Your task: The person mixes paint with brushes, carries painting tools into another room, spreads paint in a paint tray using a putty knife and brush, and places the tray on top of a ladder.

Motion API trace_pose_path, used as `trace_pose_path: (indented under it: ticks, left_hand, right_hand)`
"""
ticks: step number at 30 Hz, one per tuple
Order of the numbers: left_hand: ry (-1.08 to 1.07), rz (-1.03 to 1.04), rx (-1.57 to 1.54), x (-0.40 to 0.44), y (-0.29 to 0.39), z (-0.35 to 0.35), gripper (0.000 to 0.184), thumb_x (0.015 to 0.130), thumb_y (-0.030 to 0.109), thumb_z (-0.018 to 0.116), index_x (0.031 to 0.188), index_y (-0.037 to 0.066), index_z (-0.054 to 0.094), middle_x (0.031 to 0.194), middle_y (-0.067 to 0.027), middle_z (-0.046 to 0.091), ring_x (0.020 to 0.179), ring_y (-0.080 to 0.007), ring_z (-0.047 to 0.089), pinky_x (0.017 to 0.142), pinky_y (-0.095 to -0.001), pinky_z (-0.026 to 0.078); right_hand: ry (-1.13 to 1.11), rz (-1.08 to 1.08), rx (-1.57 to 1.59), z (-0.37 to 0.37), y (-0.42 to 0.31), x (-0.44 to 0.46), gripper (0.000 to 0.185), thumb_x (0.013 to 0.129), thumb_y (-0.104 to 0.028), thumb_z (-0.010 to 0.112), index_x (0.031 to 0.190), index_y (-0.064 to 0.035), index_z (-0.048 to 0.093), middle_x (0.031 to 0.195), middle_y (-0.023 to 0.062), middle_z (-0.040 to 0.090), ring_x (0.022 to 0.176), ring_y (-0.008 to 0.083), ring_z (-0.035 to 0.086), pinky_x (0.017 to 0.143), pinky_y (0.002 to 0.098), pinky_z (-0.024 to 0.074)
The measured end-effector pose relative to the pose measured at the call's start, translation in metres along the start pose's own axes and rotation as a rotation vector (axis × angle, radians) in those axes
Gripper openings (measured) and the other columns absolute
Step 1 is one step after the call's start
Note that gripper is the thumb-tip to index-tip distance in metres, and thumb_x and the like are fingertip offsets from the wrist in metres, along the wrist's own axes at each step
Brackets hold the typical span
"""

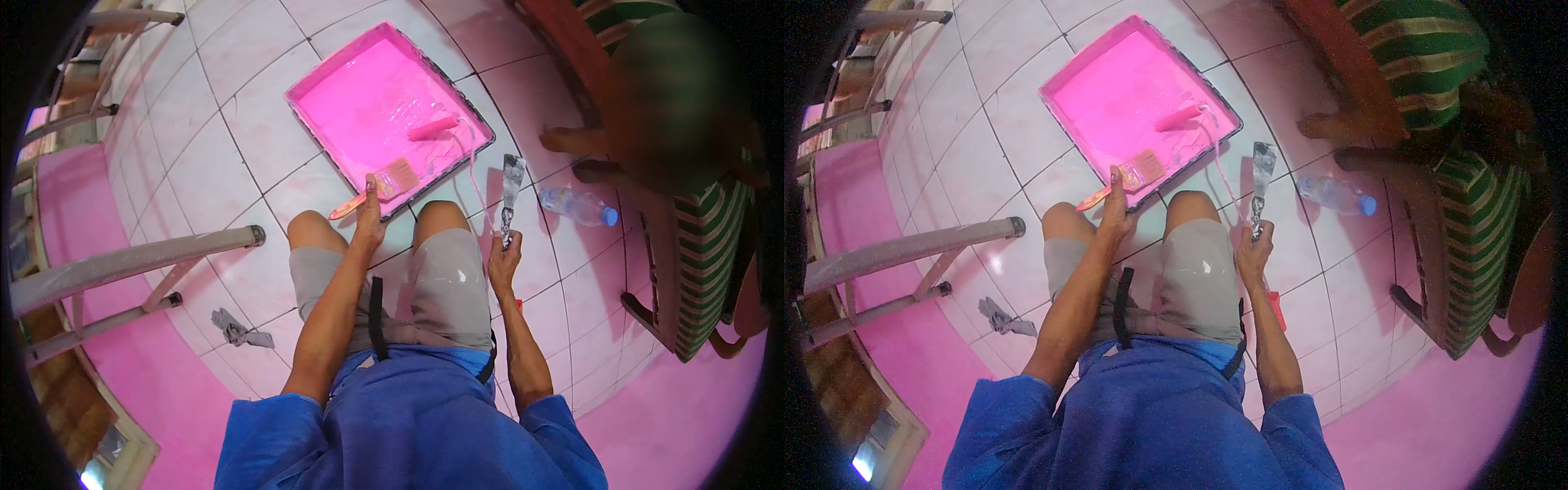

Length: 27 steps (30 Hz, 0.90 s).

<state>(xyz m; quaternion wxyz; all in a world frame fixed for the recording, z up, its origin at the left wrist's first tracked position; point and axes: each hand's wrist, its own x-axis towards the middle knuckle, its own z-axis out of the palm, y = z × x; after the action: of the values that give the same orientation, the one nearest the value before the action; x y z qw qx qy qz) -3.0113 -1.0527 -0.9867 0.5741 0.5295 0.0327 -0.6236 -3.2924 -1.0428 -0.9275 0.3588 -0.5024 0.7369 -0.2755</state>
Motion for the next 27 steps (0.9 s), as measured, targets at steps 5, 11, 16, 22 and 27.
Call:
trace_pose_path:
  ticks: [5,11,16,22,27]
  left_hand:
    - [0.013,-0.055,-0.016,-0.005,0.002,0.004,0.083,0.081,0.067,0.051,0.131,0.002,0.041,0.125,-0.0134,0.054,0.114,-0.0258,0.054,0.099,-0.0419,0.044]
    - [-0.097,0.003,-0.038,-0.008,0.004,0.009,0.080,0.083,0.065,0.050,0.132,0.002,0.039,0.128,-0.0153,0.051,0.118,-0.0282,0.051,0.101,-0.0466,0.042]
    - [-0.145,-0.018,-0.072,-0.009,0.004,0.008,0.078,0.085,0.063,0.048,0.133,0.002,0.039,0.130,-0.0161,0.049,0.119,-0.0294,0.050,0.101,-0.0464,0.042]
    - [-0.112,-0.049,-0.066,-0.007,0.008,0.004,0.076,0.087,0.062,0.046,0.134,0.003,0.038,0.130,-0.0153,0.049,0.118,-0.0282,0.051,0.102,-0.0441,0.042]
    - [-0.100,-0.024,-0.071,-0.001,0.002,-0.009,0.074,0.088,0.059,0.049,0.134,0.003,0.038,0.128,-0.0132,0.051,0.116,-0.0258,0.053,0.100,-0.0415,0.044]
  right_hand:
    - [0.048,-0.038,0.004,-0.020,0.028,-0.005,0.019,0.090,-0.018,0.055,0.094,-0.0013,0.047,0.061,0.0085,0.046,0.055,0.0173,0.043,0.052,0.0365,0.0371]
    - [-0.020,0.041,-0.036,-0.019,0.074,-0.001,0.022,0.090,-0.020,0.055,0.098,-0.0021,0.045,0.062,0.0136,0.052,0.056,0.0277,0.052,0.055,0.0421,0.0402]
    - [0.051,0.058,-0.144,-0.021,0.074,-0.001,0.026,0.090,-0.023,0.057,0.100,-0.0019,0.045,0.068,0.0168,0.055,0.061,0.0332,0.056,0.059,0.0448,0.0425]
    - [0.205,0.005,-0.050,-0.034,0.016,0.003,0.032,0.091,-0.026,0.057,0.108,-0.0007,0.047,0.078,0.0166,0.061,0.067,0.0272,0.061,0.061,0.0404,0.0457]
    - [0.139,-0.364,-0.046,-0.028,-0.090,0.043,0.024,0.087,-0.014,0.064,0.105,-0.0003,0.057,0.083,0.0147,0.065,0.072,0.0190,0.065,0.062,0.0317,0.0499]
